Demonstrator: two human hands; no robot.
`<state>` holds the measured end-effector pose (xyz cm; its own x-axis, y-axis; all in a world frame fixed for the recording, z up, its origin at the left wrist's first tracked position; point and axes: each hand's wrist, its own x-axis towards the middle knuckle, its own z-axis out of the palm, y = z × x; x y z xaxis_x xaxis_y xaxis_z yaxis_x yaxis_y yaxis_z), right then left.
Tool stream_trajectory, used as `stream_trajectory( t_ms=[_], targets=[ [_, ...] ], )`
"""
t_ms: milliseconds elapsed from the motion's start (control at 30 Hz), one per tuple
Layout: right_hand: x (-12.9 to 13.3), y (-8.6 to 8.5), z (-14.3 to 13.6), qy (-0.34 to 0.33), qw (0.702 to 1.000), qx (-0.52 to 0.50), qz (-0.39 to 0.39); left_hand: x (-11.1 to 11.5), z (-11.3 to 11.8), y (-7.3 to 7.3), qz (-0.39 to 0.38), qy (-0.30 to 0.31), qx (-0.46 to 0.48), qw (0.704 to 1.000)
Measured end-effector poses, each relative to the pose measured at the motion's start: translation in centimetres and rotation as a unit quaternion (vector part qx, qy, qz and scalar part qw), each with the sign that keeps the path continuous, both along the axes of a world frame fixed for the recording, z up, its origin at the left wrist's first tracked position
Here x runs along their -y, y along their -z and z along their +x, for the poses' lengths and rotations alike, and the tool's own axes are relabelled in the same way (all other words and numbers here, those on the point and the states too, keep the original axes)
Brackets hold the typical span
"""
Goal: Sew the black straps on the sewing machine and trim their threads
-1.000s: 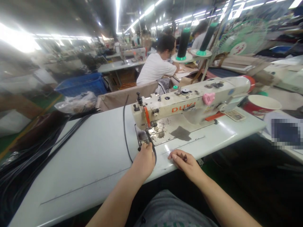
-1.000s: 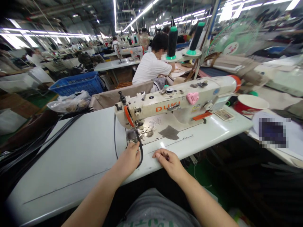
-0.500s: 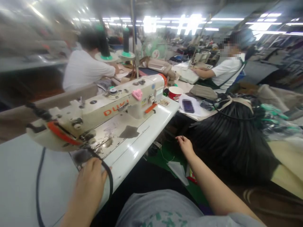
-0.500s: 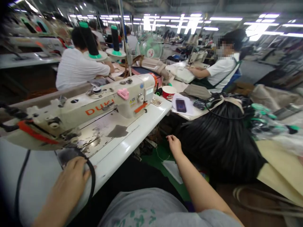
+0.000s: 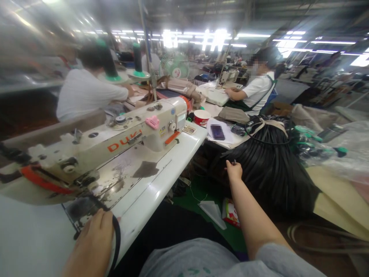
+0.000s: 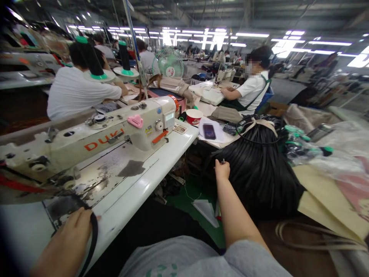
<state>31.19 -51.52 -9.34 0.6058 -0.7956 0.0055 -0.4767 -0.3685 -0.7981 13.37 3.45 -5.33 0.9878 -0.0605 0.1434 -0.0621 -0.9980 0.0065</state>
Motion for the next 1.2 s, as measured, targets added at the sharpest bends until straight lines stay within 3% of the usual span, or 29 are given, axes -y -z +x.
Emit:
stream_trajectory(
  t_ms=[233, 333, 433, 600, 700, 767, 933, 1000, 1100, 1200],
  targets=[
    [1.3, -1.7, 0.1, -0.003, 1.0, -0.028, 0.005, -0.1, -0.3, 1.3, 0.015, 0.0, 0.019, 1.0],
    [0.7, -1.5, -0.7, -0.031, 0.999, -0.034, 0.011, 0.4, -0.4, 1.4, 0.001, -0.01, 0.034, 0.999],
    [-2.0, 0.3, -2.5, -0.07, 0.996, -0.044, 0.032, 1.2, -0.4, 0.9, -0.015, -0.025, 0.049, 0.998],
    [-9.6, 5.5, -7.8, -0.157, 0.977, -0.079, 0.124, 2.2, -0.4, 0.1, -0.022, -0.045, 0.077, 0.996],
    [-11.9, 6.8, -9.5, -0.175, 0.966, -0.076, 0.172, 2.2, -0.2, 0.0, -0.028, -0.04, 0.103, 0.993],
    [-11.3, 6.1, -8.7, -0.162, 0.968, -0.052, 0.186, 2.1, -0.1, 0.0, -0.034, -0.038, 0.115, 0.992],
    [-5.6, 1.3, -2.8, -0.07, 0.982, 0.054, 0.167, 2.0, -0.1, -0.2, -0.064, -0.025, 0.124, 0.99],
    [-4.7, 0.2, -1.5, -0.052, 0.983, 0.076, 0.16, 2.0, -0.2, -0.1, -0.065, -0.03, 0.123, 0.99],
    [-6.7, 0.9, -2.8, -0.076, 0.98, 0.062, 0.174, 1.9, -0.2, 0.3, -0.044, -0.014, 0.123, 0.991],
    [-11.3, 3.6, -6.6, -0.15, 0.964, -0.006, 0.221, 1.8, -0.1, 0.7, -0.004, 0.013, 0.164, 0.986]
  ],
)
